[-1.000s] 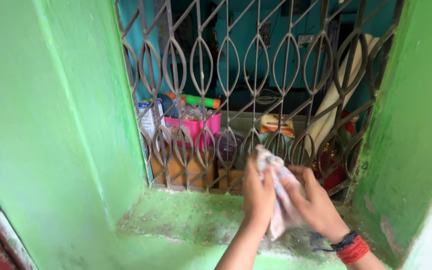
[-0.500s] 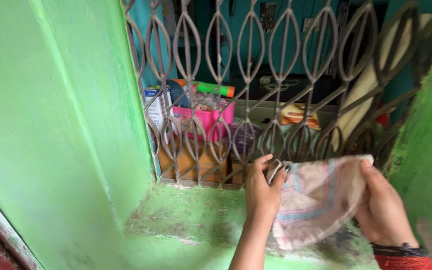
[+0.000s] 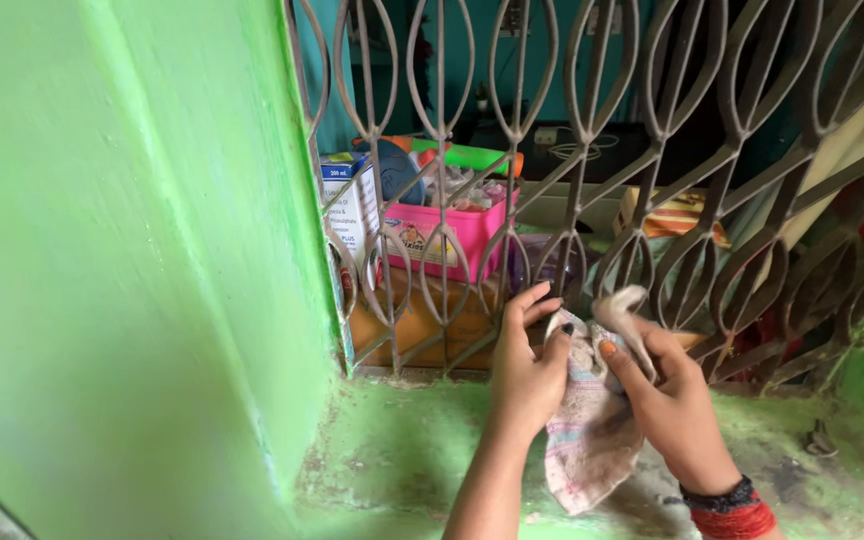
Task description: The person wipes down the metal slats and frame of a window grille with a cloth.
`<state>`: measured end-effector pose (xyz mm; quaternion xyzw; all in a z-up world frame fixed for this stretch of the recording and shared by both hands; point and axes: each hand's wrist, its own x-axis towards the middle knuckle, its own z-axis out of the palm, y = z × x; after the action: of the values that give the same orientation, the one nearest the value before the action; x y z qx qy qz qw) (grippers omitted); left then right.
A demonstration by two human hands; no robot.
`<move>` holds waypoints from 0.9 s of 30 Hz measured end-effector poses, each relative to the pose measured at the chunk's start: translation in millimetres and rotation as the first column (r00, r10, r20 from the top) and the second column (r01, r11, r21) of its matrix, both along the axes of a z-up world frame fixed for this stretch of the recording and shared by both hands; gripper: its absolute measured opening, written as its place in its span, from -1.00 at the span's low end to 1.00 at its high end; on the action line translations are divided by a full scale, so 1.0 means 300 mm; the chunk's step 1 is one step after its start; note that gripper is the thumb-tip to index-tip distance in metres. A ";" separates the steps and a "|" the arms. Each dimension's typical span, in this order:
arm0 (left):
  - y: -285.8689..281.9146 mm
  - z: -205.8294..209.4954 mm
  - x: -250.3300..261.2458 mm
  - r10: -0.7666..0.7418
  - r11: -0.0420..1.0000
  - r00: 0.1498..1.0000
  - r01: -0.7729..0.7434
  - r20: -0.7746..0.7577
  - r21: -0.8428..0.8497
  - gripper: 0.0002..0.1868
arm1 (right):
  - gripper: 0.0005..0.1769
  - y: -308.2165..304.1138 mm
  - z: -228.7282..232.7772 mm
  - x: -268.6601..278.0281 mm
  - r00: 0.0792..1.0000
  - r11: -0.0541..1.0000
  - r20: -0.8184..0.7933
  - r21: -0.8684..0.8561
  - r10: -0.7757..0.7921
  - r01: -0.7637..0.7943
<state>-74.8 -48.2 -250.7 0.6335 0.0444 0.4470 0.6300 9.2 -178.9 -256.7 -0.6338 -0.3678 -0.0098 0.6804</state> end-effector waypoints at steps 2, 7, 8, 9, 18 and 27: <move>0.047 -0.006 -0.015 -0.023 0.999 0.999 0.021 0.036 0.049 -0.44 | -0.54 0.032 -0.059 0.021 0.997 0.997 0.010 -0.008 -0.080 0.080; 0.120 0.011 -0.046 -0.011 0.998 0.999 0.009 0.043 0.055 -0.47 | -0.58 0.050 -0.067 0.065 0.952 0.990 -0.287 0.058 -0.107 0.129; 0.124 0.021 -0.054 -0.011 0.999 0.999 0.009 0.047 0.041 -0.46 | -0.57 0.048 -0.032 0.078 0.956 0.989 -0.265 0.039 -0.125 0.140; 0.127 0.036 -0.058 0.004 0.998 1.000 -0.006 0.025 0.058 -0.46 | -0.59 0.051 0.013 0.096 0.966 0.965 0.008 0.019 -0.260 0.260; 0.089 0.130 -0.082 0.409 0.777 0.903 -0.421 0.133 0.469 -0.43 | -0.40 0.139 0.151 0.067 0.579 0.481 0.794 -0.441 -0.183 0.757; 0.027 0.206 -0.051 0.446 0.776 0.894 -0.414 0.050 0.475 -0.42 | -0.54 0.039 0.347 0.126 0.391 0.314 0.920 -0.374 0.008 0.873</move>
<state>-90.1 -40.3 -188.9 0.7552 0.0977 0.5549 0.3350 47.0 -167.4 -152.7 -0.8746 -0.3555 -0.3290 -0.0203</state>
